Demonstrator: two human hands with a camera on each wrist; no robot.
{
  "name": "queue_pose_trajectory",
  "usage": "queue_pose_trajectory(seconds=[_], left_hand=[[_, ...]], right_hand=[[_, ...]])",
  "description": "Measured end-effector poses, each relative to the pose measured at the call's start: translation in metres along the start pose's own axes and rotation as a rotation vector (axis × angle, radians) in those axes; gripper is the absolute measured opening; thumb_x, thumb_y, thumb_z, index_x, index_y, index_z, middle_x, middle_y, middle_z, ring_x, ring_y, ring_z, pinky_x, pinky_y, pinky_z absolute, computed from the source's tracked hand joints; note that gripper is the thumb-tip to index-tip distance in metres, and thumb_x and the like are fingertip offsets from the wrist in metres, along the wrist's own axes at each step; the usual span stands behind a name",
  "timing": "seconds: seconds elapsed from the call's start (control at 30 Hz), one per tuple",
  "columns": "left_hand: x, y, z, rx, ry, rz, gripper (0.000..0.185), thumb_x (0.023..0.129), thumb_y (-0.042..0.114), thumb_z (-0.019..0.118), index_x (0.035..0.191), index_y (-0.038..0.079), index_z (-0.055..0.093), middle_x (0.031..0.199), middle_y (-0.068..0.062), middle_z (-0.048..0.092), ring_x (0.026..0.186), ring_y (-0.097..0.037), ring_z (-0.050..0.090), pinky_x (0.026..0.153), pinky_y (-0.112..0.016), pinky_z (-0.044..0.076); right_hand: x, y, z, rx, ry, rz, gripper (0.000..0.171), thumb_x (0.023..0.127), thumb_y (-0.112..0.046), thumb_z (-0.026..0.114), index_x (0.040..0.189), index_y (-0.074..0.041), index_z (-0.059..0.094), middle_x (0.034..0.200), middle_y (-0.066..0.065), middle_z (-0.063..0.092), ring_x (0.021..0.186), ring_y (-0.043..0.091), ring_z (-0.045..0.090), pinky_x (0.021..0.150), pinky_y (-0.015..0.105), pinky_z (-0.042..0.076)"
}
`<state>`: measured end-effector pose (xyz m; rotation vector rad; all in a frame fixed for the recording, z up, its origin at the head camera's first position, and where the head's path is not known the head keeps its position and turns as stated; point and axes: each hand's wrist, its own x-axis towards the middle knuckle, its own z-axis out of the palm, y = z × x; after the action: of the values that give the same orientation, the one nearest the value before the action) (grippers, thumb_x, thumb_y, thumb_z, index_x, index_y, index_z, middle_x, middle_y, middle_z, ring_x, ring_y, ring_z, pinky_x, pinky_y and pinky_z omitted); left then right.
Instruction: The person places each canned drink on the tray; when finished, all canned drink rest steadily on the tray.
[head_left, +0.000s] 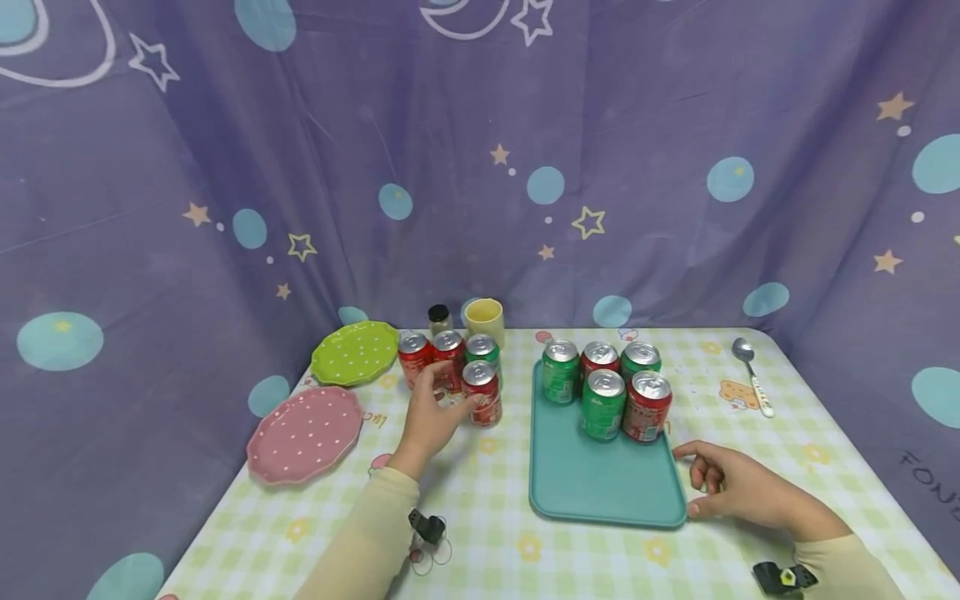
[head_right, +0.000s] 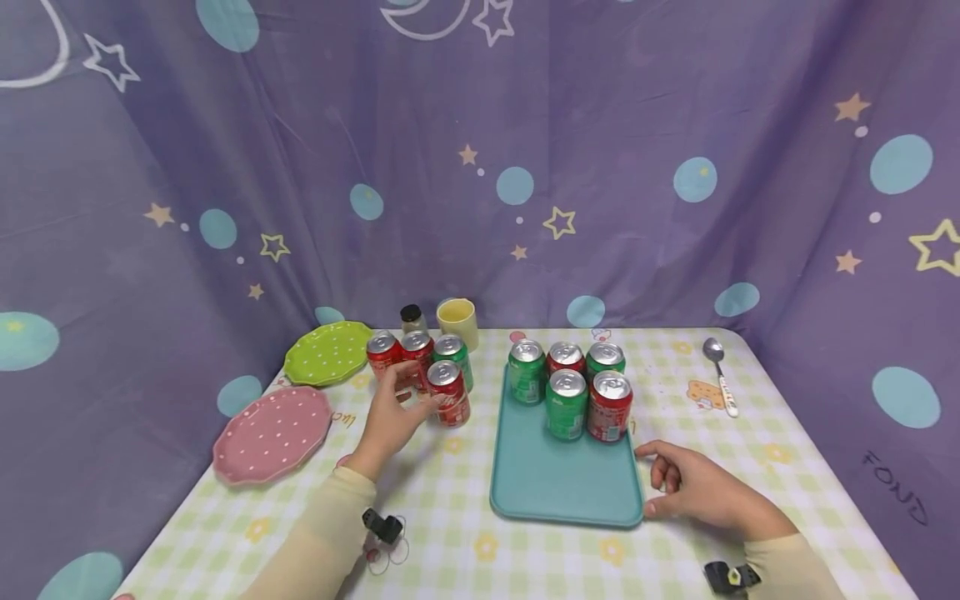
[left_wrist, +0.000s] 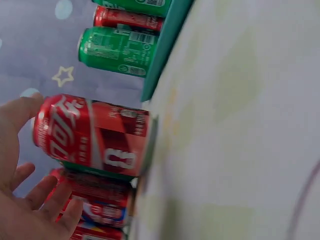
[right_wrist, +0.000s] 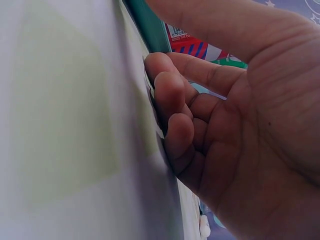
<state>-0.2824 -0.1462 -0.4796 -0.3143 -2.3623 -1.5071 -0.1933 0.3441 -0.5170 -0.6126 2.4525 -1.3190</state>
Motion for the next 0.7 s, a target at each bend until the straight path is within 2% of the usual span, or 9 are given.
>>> queue_pose_trajectory(seconds=[0.07, 0.27, 0.47, 0.7], left_hand=[[-0.001, -0.005, 0.002, 0.007, -0.018, -0.018, 0.077, 0.084, 0.022, 0.091, 0.146, 0.006, 0.048, 0.143, -0.017, 0.055, 0.132, -0.044, 0.052, 0.107, -0.057, 0.047], [-0.002, -0.015, 0.007, 0.013, -0.059, -0.003, 0.083, 0.080, 0.020, 0.095, 0.147, 0.010, 0.047, 0.138, -0.014, 0.058, 0.129, -0.037, 0.056, 0.104, -0.056, 0.050], [-0.002, -0.020, 0.010, -0.051, -0.091, -0.028, 0.081, 0.080, 0.007, 0.092, 0.147, 0.005, 0.045, 0.137, -0.019, 0.060, 0.130, -0.039, 0.056, 0.107, -0.055, 0.050], [-0.001, -0.025, 0.013, -0.067, -0.152, -0.075, 0.082, 0.082, 0.017, 0.093, 0.148, 0.011, 0.045, 0.139, -0.015, 0.059, 0.131, -0.035, 0.057, 0.110, -0.053, 0.048]], right_hand=[[0.000, 0.000, 0.000, -0.002, 0.000, -0.003, 0.078, 0.083, -0.023, 0.091, 0.144, 0.005, 0.050, 0.098, 0.013, 0.058, 0.074, 0.014, 0.055, 0.062, 0.029, 0.051], [0.000, -0.001, 0.001, -0.006, 0.002, -0.007, 0.078, 0.083, -0.023, 0.091, 0.143, 0.005, 0.050, 0.097, 0.012, 0.057, 0.073, 0.014, 0.055, 0.062, 0.029, 0.051], [0.000, -0.001, 0.000, -0.012, 0.006, -0.005, 0.079, 0.082, -0.023, 0.091, 0.143, 0.004, 0.050, 0.097, 0.013, 0.057, 0.073, 0.014, 0.055, 0.062, 0.029, 0.050], [-0.001, -0.001, 0.000, -0.008, 0.004, -0.012, 0.078, 0.083, -0.023, 0.091, 0.143, 0.006, 0.050, 0.097, 0.013, 0.057, 0.073, 0.014, 0.055, 0.062, 0.029, 0.051]])
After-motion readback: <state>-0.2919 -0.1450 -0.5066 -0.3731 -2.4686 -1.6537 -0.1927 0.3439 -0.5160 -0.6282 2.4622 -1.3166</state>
